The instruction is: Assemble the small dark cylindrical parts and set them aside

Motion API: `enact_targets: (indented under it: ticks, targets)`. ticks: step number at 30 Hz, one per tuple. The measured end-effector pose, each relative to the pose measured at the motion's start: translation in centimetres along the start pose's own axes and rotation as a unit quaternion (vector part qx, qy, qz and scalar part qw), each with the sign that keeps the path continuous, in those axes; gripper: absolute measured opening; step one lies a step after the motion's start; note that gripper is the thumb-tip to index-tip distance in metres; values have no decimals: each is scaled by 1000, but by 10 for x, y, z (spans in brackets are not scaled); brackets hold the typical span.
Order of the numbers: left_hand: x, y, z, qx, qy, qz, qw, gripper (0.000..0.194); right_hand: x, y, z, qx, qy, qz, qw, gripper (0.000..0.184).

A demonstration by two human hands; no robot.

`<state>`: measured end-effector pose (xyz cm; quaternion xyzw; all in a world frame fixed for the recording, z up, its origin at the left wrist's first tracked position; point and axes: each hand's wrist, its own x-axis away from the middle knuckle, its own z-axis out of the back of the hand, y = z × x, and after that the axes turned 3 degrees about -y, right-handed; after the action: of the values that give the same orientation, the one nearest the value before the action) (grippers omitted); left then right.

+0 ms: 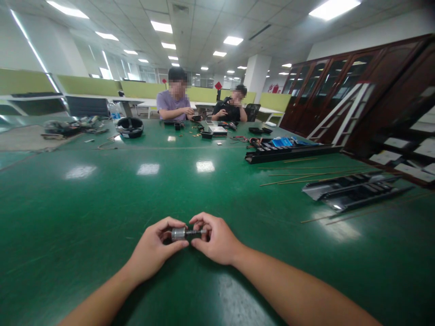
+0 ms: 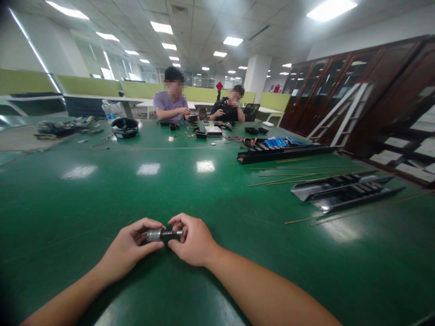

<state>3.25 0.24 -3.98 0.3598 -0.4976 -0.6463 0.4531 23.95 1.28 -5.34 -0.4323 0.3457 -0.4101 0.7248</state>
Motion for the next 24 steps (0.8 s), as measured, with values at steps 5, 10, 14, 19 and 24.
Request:
enact_targets:
  ticks: [5,10,14,19,24]
  targets:
    - [-1,-1,0,-8,10,9,1000,37,-1,0,-1,-17,14,1,1000,32]
    - [-2,-4,0,-9,15,8,1000,39,-1,0,-2,-18,13,-3,1000,29]
    - [-1,-1,0,-23,10,8,1000,38,-1,-1,-2,-14,22,9,1000,26]
    - [-1,0,0,-51,9,6,999,37,-2,-2,-2,12,27,37,999,17]
    - [-2,0,-1,-55,10,6,998,36,-2,-3,-1,19,27,42,999,15]
